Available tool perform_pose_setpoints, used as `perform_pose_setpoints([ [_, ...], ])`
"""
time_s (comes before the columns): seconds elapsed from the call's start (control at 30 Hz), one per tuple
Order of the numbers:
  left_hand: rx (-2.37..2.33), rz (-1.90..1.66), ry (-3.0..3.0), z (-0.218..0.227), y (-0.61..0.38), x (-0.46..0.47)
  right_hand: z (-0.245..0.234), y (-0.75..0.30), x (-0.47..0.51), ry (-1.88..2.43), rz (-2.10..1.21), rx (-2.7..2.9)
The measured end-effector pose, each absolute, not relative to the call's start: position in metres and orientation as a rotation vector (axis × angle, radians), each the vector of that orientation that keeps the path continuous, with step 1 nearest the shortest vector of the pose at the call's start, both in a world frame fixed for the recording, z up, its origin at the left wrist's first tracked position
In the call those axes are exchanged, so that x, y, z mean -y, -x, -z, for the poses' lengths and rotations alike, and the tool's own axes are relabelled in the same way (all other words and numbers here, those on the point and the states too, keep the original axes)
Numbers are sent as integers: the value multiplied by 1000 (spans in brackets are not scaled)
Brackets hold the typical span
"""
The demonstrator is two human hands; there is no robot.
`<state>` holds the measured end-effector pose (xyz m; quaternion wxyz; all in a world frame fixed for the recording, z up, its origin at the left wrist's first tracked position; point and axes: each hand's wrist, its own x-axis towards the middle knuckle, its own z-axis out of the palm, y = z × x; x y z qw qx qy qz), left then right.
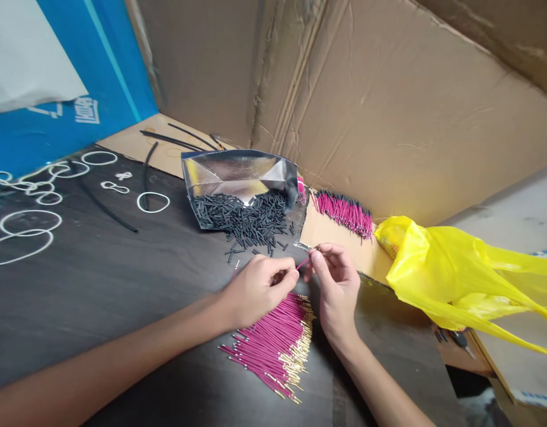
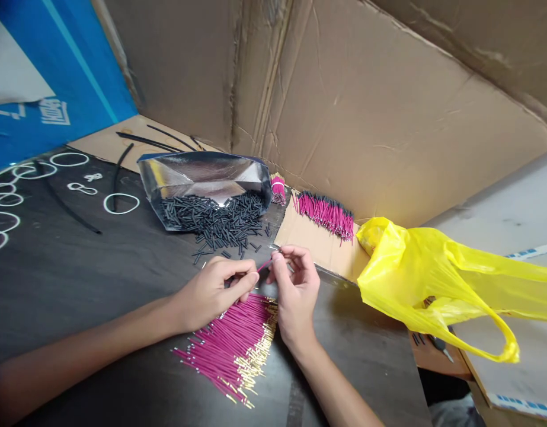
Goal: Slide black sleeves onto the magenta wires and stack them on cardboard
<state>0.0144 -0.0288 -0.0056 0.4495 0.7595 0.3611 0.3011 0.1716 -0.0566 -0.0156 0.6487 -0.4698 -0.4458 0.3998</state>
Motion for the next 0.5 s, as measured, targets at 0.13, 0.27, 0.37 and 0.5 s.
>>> perform_pose_setpoints([
  [0.13,-894,-759,-1906,8,-15,27,16,-173,55,1078,-886,1028],
  [0.27,-882,-758,-1930,9,-15,27,17,-175,54,1095,-887,1035],
  [0.37,-898,-742,-1865,7,-15,26,18,-177,53,1074,-968,1002],
  [0.5,-856,-767,-1707,6,-15,24,18,-173,55,1091,-1126,1014],
])
